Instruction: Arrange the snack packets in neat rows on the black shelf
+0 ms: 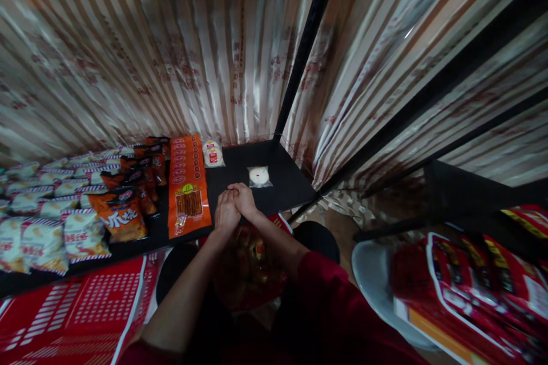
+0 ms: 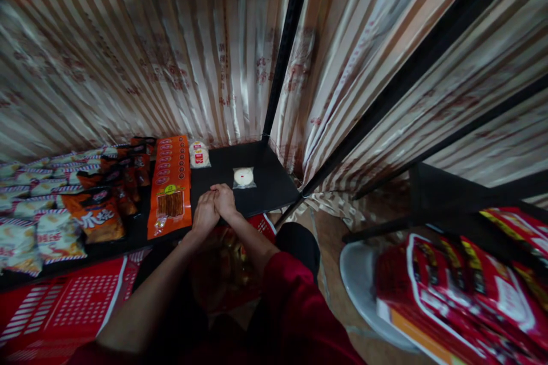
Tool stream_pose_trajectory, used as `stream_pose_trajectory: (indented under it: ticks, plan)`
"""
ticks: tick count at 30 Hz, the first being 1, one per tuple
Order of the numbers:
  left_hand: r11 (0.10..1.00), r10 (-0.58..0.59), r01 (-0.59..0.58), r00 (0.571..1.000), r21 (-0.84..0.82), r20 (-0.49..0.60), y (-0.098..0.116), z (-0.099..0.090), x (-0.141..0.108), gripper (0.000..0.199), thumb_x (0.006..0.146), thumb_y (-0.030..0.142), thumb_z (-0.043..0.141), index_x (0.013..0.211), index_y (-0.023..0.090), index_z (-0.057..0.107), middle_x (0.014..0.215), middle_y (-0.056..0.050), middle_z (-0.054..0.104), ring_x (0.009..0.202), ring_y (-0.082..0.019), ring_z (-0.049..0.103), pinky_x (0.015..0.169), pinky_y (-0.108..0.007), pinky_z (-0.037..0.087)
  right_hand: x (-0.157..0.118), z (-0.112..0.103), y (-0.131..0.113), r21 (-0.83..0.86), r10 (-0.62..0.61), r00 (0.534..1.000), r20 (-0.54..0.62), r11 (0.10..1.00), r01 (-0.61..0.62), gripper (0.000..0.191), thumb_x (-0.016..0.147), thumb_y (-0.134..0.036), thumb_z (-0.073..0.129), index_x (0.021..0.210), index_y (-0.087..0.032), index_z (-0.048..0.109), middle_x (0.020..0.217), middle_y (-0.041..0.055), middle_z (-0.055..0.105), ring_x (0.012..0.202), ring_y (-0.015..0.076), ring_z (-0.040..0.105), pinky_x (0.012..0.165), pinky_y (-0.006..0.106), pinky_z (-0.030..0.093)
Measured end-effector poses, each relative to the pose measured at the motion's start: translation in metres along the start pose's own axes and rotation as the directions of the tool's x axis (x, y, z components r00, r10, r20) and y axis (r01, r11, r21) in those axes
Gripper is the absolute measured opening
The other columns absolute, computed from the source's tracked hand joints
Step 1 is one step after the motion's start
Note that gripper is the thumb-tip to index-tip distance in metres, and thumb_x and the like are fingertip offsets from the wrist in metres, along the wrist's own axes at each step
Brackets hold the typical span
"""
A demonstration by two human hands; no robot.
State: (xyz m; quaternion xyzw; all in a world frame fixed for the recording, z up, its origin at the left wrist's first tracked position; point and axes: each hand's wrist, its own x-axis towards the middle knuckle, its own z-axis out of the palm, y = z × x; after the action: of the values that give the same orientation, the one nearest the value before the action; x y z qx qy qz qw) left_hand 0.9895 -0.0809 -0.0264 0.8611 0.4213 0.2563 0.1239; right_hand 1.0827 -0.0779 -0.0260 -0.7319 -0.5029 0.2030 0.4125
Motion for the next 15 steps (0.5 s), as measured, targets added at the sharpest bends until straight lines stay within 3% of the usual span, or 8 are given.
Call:
stream_pose_trajectory:
  ticks: [6,11,15]
  plan:
    - [0.999,0.036,-0.037,0.998,-0.017,-0.057,0.008,0.007,-0.034,0.038,0.08,0.012,0.044,0.116,0.007,0.054,0.114,-0.017,0.06,0.113,-0.026,0.052,0.098,-0.042,0.042,-0.036,-0.006,0.005,0.049,-0.064,0.998,-0.029,0.997,0.066,0.033,0.079,-0.005,0.04,0.087,-0.017,0.07,0.088,0.006,0.065,0.081,0.0138,0.061,0.082,0.026,0.048]
    - [0.995,0.07,-0.08,0.985,-0.059,-0.158,0.02,0.007,-0.07,0.039,0.083,0.011,0.04,0.121,0.008,0.049,0.119,-0.017,0.057,0.117,-0.025,0.048,0.1,-0.043,0.041,-0.071,-0.011,0.01,0.118,-0.183,0.978,-0.104,0.974,0.195,0.034,0.077,-0.007,0.039,0.089,-0.018,0.069,0.089,0.0062,0.064,0.086,0.0152,0.059,0.085,0.027,0.048]
    - [0.988,0.095,-0.11,0.987,-0.11,-0.133,0.023,0.006,-0.107,0.041,0.084,0.011,0.038,0.124,0.011,0.046,0.125,-0.015,0.053,0.122,-0.024,0.044,0.102,-0.043,0.04,-0.107,-0.015,0.019,0.135,-0.2,0.978,-0.057,0.969,0.206,0.037,0.079,-0.01,0.036,0.092,-0.022,0.068,0.09,0.0056,0.063,0.088,0.017,0.058,0.086,0.029,0.046]
